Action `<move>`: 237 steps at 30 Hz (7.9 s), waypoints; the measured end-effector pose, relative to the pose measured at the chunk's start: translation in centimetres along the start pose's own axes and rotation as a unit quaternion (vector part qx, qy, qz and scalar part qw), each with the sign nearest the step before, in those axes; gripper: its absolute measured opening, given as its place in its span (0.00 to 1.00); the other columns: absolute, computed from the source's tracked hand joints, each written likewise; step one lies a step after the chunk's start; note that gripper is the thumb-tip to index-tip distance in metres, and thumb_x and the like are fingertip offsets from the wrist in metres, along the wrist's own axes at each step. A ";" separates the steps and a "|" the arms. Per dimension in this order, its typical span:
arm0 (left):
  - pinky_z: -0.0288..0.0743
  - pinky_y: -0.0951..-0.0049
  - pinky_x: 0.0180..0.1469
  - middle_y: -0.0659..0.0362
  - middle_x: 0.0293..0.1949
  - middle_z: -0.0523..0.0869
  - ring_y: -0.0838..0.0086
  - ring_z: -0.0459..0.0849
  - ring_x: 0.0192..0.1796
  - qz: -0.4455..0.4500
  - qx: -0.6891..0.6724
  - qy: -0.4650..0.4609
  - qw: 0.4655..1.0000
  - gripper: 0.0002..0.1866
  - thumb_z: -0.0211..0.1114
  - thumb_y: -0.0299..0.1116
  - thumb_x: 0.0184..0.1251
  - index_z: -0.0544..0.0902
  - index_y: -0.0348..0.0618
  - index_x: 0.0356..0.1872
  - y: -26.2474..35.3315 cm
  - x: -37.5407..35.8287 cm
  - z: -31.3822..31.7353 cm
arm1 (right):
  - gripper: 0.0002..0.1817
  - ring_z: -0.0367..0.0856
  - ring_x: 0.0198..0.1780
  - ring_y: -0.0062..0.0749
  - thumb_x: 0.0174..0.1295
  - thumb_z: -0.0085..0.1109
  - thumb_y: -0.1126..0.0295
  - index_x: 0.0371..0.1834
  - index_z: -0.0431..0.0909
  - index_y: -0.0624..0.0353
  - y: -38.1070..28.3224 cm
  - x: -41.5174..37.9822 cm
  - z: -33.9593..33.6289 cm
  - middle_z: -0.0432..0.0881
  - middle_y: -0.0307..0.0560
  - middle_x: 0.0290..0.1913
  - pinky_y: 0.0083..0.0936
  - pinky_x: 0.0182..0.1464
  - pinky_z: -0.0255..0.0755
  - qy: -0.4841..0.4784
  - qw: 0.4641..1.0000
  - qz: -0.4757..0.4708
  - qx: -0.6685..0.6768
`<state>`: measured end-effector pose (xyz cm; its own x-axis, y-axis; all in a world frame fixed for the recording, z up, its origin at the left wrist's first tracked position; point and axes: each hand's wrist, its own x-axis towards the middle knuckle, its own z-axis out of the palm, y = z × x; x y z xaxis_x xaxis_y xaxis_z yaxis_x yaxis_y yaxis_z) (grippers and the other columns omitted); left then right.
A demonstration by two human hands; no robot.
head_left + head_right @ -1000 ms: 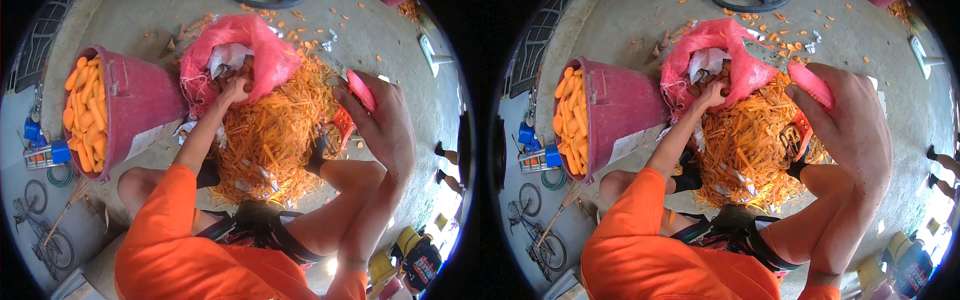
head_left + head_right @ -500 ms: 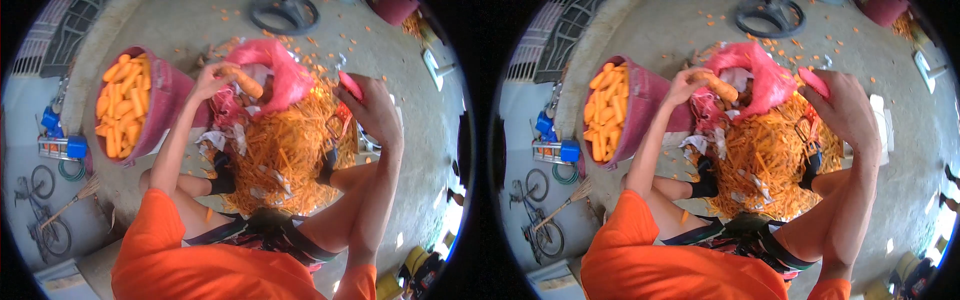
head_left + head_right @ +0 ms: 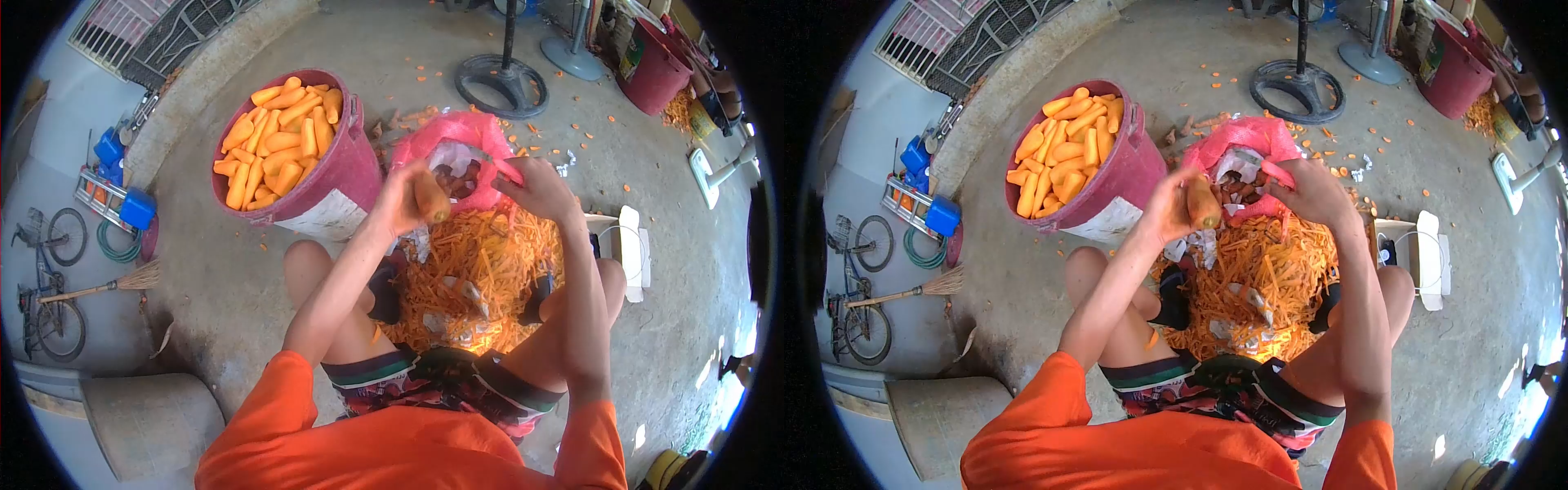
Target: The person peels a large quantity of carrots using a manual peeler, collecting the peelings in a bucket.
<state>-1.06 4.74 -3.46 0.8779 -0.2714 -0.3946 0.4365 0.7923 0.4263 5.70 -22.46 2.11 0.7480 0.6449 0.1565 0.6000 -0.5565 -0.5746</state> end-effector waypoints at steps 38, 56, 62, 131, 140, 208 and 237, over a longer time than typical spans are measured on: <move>0.83 0.71 0.55 0.60 0.60 0.81 0.75 0.85 0.54 0.152 0.384 -0.116 0.903 0.44 0.75 0.18 0.52 0.68 0.38 0.75 0.3 -1.2 4.4 | 0.12 0.85 0.37 0.63 0.63 0.65 0.64 0.36 0.82 0.65 -0.5 0.9 5.3 0.84 0.65 0.31 0.50 0.39 0.77 0.064 0.998 0.008 -0.019; 0.72 0.71 0.68 0.59 0.63 0.82 0.75 0.80 0.62 0.189 0.490 -0.188 0.830 0.45 0.77 0.22 0.46 0.73 0.38 0.73 2.0 -2.0 3.7 | 0.22 0.73 0.28 0.14 0.74 0.57 0.47 0.40 0.87 0.55 -2.1 0.7 2.1 0.88 0.34 0.36 0.18 0.20 0.59 -0.389 0.837 0.158 0.351; 0.72 0.70 0.68 0.56 0.62 0.83 0.73 0.81 0.63 0.198 0.561 -0.166 0.787 0.45 0.78 0.21 0.47 0.71 0.33 0.73 2.5 -1.8 3.8 | 0.23 0.72 0.22 0.19 0.74 0.55 0.48 0.36 0.86 0.56 -1.1 0.8 5.5 0.86 0.35 0.32 0.23 0.21 0.62 -0.318 0.880 0.127 0.330; 0.79 0.48 0.67 0.52 0.58 0.82 0.58 0.82 0.64 0.308 -0.182 0.065 0.931 0.20 0.69 0.30 0.72 0.74 0.47 0.62 3.6 1.7 -0.6 | 0.23 0.86 0.42 0.66 0.69 0.58 0.53 0.34 0.85 0.68 3.8 3.8 6.8 0.84 0.73 0.35 0.56 0.46 0.77 0.100 0.974 0.200 -0.018; 0.75 0.44 0.72 0.59 0.60 0.82 0.54 0.78 0.70 0.445 -0.013 -0.049 0.894 0.13 0.63 0.23 0.71 0.80 0.52 0.52 1.7 2.3 1.8 | 0.11 0.83 0.41 0.66 0.65 0.61 0.65 0.37 0.82 0.64 -2.6 4.1 6.2 0.84 0.66 0.35 0.56 0.44 0.75 0.135 0.988 0.046 0.059; 0.82 0.57 0.66 0.50 0.58 0.76 0.57 0.81 0.62 0.362 -0.049 0.126 0.922 0.23 0.58 0.53 0.80 0.66 0.45 0.55 -2.0 4.1 2.1 | 0.18 0.88 0.39 0.60 0.65 0.61 0.58 0.34 0.86 0.66 3.9 5.6 9.7 0.87 0.65 0.34 0.52 0.42 0.81 0.081 0.975 0.190 -0.080; 0.84 0.66 0.65 0.57 0.55 0.85 0.70 0.84 0.60 0.395 -0.101 0.058 0.911 0.19 0.71 0.37 0.71 0.80 0.38 0.56 2.1 1.2 2.2 | 0.21 0.85 0.44 0.65 0.68 0.58 0.55 0.40 0.84 0.68 4.9 4.0 6.2 0.85 0.70 0.37 0.52 0.48 0.78 0.083 0.981 0.168 -0.044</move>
<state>1.36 4.82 -1.25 0.8704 0.4780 -0.1181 -0.3780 0.8025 0.4617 9.88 -19.36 -5.08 0.9392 0.3276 0.1029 0.3286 -0.7705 -0.5462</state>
